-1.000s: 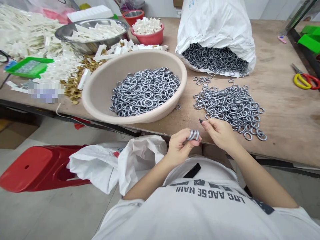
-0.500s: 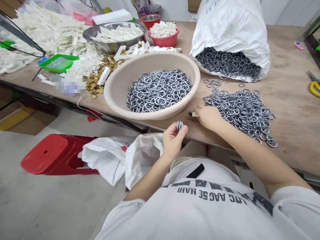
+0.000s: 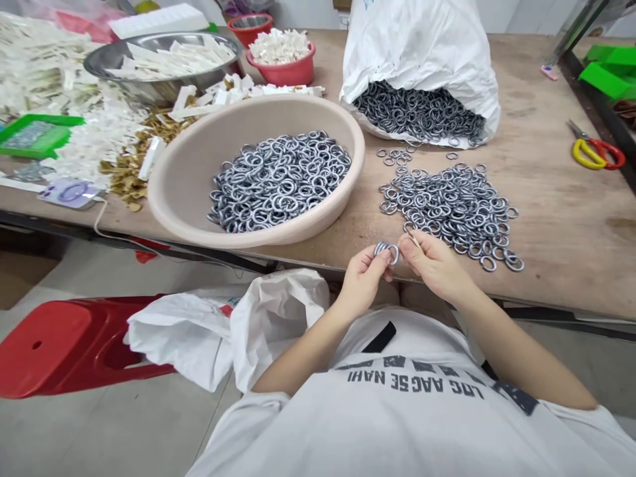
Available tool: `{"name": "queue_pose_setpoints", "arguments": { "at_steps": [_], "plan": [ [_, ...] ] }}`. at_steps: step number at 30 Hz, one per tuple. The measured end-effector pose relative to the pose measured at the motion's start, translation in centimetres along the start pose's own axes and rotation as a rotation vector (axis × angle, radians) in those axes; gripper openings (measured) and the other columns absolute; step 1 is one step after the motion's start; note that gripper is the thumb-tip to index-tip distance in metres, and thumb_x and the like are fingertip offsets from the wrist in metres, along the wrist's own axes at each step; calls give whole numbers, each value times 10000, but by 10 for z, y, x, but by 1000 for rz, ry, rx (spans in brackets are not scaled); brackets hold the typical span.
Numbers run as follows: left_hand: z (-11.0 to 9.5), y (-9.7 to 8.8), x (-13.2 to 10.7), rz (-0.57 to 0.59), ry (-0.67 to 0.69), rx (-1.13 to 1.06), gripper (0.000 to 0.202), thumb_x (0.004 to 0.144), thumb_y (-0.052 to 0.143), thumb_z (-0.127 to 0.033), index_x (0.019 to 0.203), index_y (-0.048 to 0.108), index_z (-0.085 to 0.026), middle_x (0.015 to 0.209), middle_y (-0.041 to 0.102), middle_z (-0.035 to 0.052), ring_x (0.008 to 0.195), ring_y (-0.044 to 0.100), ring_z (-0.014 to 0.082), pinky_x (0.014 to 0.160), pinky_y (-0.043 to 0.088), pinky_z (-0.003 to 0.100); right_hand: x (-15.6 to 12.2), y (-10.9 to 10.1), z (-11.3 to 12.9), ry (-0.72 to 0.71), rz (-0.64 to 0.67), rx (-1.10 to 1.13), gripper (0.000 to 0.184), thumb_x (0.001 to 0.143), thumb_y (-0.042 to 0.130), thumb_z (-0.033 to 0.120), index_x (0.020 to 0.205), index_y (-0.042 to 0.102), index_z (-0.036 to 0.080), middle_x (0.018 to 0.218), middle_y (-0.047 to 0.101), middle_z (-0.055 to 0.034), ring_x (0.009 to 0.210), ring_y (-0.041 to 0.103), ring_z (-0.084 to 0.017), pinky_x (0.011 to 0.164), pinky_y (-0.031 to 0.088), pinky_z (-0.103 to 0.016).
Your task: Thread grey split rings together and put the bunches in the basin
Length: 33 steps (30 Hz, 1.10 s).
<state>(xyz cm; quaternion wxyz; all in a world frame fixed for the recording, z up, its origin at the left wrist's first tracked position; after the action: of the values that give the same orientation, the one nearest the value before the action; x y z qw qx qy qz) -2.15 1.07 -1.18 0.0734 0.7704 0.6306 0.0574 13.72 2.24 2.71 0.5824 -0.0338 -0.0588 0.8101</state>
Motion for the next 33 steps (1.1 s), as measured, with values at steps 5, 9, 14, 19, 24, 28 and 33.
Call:
{"name": "queue_pose_setpoints", "arguments": {
  "at_steps": [5, 9, 14, 19, 24, 28, 33],
  "plan": [
    [3, 8, -5, 26, -106, -197, 254, 903, 614, -384, 791, 597, -156, 706, 564, -15, 573, 514, 80, 565, 448, 214, -5, 6, 0, 2, 13, 30, 319, 869, 684, 492, 1035, 628, 226, 839, 654, -12, 732, 622, -169, 708, 520, -318],
    [-5, 14, -8, 33, -169, -296, 267, 895, 619, -417, 822, 578, -163, 704, 538, -26, 533, 483, 74, 536, 469, 225, -4, 5, 1, 6, 22, 112, 325, 899, 620, 549, 926, 621, 225, 726, 625, 0, 639, 597, -168, 620, 498, -317],
    [-15, 15, -8, 107, -140, -386, 336, 896, 627, -434, 732, 518, -161, 681, 473, -30, 525, 412, 61, 524, 462, 218, -14, -7, 3, -200, -141, -340, 422, 945, 529, 585, 780, 578, 200, 688, 529, 6, 638, 469, -133, 615, 359, -279],
    [-12, 14, -8, 84, -174, -377, 331, 884, 647, -457, 773, 518, -173, 628, 460, -39, 526, 427, 71, 515, 459, 202, -30, -3, 7, -308, 11, -618, 499, 991, 415, 590, 724, 562, 196, 710, 527, -6, 670, 468, -138, 633, 304, -282],
    [-13, 15, -14, 169, -154, -319, 368, 869, 660, -499, 761, 524, -175, 608, 434, -42, 527, 417, 78, 539, 468, 225, -22, -9, 2, -277, -41, -664, 475, 1005, 432, 531, 674, 501, 198, 657, 494, 13, 633, 457, -129, 607, 274, -277],
    [-13, 10, -17, 231, -107, -262, 343, 895, 641, -466, 763, 572, -157, 696, 524, -1, 580, 489, 89, 605, 502, 255, 4, -28, -11, -134, -197, -897, 458, 1006, 411, 550, 743, 550, 201, 734, 575, -10, 649, 495, -148, 590, 257, -287],
    [-6, -5, -6, -3, -126, -254, 219, 822, 753, -332, 888, 649, -150, 882, 605, -5, 665, 561, 58, 684, 542, 216, 40, -32, -18, -17, -155, -1330, 341, 939, 565, 494, 1070, 656, 193, 1062, 653, -112, 776, 612, -222, 581, 266, -306]
  ]
}}
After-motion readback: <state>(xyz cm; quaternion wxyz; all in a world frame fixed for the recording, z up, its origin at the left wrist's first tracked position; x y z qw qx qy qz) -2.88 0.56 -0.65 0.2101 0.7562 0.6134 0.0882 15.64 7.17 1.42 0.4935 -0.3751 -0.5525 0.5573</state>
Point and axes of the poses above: each hand's wrist, its own x-axis towards the middle knuckle, its own y-axis out of the palm, z = x × y, the point moved 1 cm from there along x, towards the middle knuckle
